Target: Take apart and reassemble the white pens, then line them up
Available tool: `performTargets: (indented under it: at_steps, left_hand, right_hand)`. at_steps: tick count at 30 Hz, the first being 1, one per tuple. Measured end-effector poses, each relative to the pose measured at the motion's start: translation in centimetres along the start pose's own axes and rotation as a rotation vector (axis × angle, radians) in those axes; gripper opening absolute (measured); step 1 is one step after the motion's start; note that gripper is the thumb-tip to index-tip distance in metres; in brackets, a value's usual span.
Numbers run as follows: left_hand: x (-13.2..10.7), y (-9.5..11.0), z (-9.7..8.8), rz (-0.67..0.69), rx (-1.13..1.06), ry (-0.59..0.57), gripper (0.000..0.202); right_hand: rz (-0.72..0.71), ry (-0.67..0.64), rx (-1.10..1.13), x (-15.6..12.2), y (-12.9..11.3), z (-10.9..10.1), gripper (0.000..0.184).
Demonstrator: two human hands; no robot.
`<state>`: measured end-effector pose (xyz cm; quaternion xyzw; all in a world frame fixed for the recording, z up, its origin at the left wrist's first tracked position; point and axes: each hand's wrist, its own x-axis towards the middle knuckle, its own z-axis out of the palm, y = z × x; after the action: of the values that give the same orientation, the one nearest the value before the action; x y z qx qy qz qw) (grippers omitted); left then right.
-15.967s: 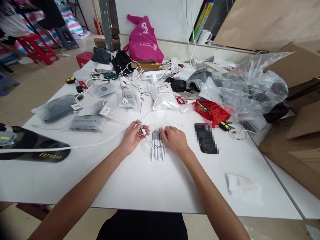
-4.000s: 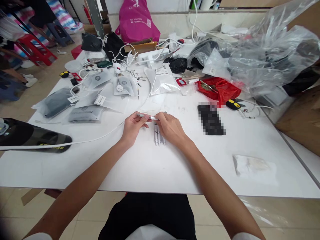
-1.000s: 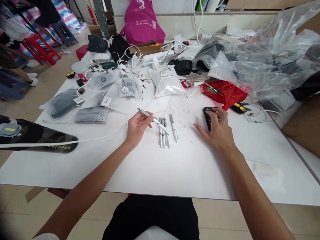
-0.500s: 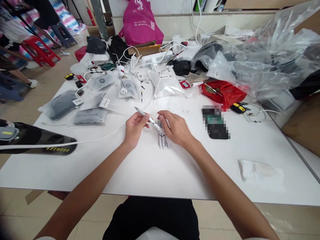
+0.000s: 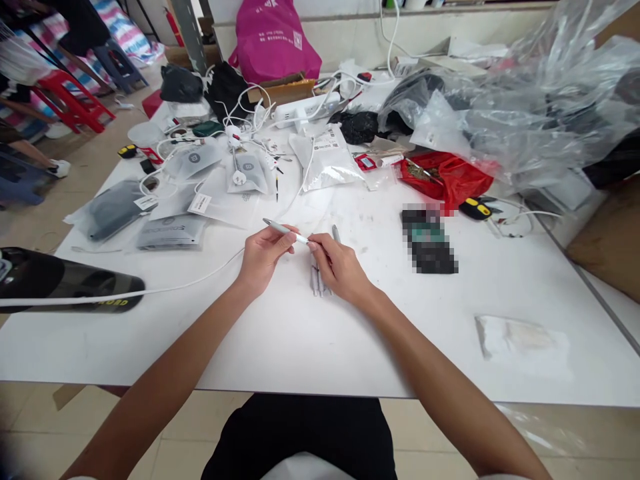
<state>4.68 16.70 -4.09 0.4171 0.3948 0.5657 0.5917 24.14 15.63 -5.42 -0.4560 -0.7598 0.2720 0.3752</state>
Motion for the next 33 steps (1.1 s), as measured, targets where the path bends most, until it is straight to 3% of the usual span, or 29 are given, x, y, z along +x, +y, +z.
performTargets:
  at_steps: [6, 12, 15, 20, 26, 29, 33]
  left_hand:
    - [0.1, -0.3, -0.6, -0.008, 0.011, -0.095, 0.023]
    - [0.0, 0.2, -0.7, -0.022, 0.032, -0.199, 0.030]
    - [0.0, 0.4, -0.4, -0.013, -0.022, -0.139, 0.045]
    - [0.4, -0.1, -0.4, 0.014, -0.041, 0.008, 0.029]
    - [0.3, 0.2, -0.8, -0.017, -0.054, -0.134, 0.032]
    - [0.2, 0.3, -0.9, -0.004, -0.057, -0.132, 0.036]
    - [0.2, 0.2, -0.9, 0.005, -0.041, -0.131, 0.035]
  right_hand:
    - [0.068, 0.003, 0.116, 0.1, -0.6, -0.3, 0.036]
    - [0.114, -0.018, 0.186, 0.6, -1.3, -0.7, 0.055]
    - [0.116, 0.033, 0.186, 0.6, -1.0, -0.6, 0.048]
    - [0.046, 0.018, 0.106, 0.4, -0.5, -0.5, 0.037]
    - [0.160, -0.016, 0.211, 0.6, -0.7, -0.8, 0.054]
    - [0.133, 0.033, 0.254, 0.7, -0.9, -1.0, 0.044]
    - [0.167, -0.017, 0.267, 0.8, -1.1, -1.0, 0.054]
